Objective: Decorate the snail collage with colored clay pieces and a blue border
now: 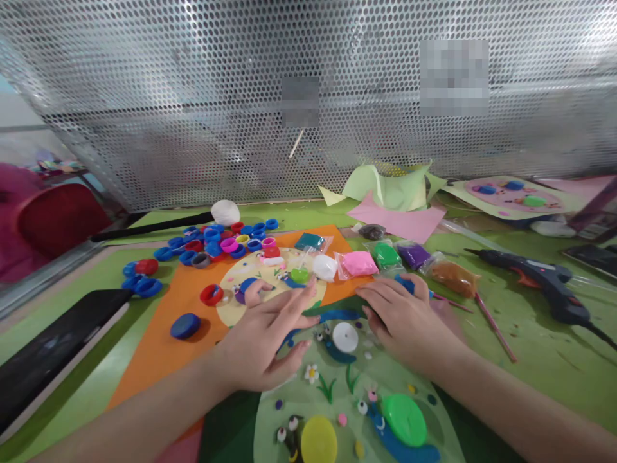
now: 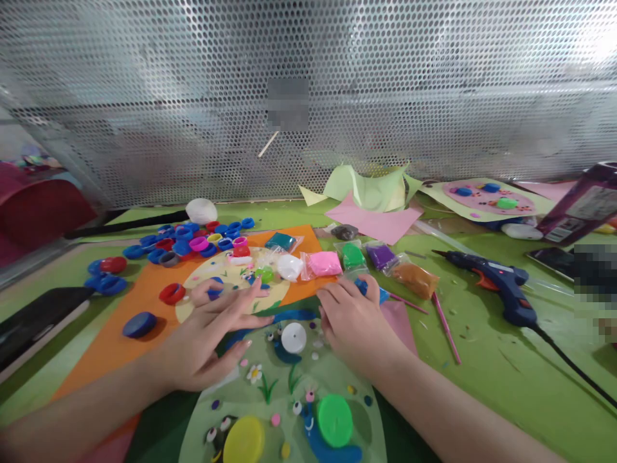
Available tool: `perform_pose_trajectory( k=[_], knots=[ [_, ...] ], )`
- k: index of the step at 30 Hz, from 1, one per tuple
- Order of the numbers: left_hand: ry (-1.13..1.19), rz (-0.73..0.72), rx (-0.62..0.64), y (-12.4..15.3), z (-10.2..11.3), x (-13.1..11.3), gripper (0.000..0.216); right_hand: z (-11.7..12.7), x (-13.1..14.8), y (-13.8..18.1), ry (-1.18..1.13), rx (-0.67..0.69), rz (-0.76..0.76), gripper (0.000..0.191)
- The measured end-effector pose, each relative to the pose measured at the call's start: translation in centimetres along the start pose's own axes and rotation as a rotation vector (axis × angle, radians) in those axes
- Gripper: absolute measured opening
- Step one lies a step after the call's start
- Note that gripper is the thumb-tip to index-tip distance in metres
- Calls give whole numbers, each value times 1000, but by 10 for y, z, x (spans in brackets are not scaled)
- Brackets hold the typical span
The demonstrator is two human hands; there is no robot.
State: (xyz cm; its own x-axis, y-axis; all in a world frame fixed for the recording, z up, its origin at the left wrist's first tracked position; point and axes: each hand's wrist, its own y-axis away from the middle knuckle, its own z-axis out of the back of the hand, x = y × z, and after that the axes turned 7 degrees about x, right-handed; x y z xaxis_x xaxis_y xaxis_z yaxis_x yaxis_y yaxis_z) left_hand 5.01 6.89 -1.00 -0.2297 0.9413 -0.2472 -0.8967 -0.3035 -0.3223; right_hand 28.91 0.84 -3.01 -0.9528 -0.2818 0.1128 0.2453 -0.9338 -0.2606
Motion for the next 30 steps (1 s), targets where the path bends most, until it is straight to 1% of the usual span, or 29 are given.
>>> perform_pose_trajectory(
  k=[3,7,13,20,23,25,30],
  knots=[
    [-61,16,6,1,-3,-1,73,1,1,0,5,17,-2,26],
    [-108,59,3,0,-3,-3,74,1,2,-1,10,3,8,25],
    [-104,45,44,-2,-2,-7,71,2,2,-1,13,8,14,26],
    [-112,-29,11,3,-1,-1,74,0,1,1,5,-5,16,26],
    [-123,-99,60,3,0,1,75,0,0,0,10,1,24,24],
    [-147,-120,94,2,0,1,75,0,1,0,2,2,15,24],
    [-135,-78,149,-2,0,0,74,2,2,0,4,11,2,26]
  ],
)
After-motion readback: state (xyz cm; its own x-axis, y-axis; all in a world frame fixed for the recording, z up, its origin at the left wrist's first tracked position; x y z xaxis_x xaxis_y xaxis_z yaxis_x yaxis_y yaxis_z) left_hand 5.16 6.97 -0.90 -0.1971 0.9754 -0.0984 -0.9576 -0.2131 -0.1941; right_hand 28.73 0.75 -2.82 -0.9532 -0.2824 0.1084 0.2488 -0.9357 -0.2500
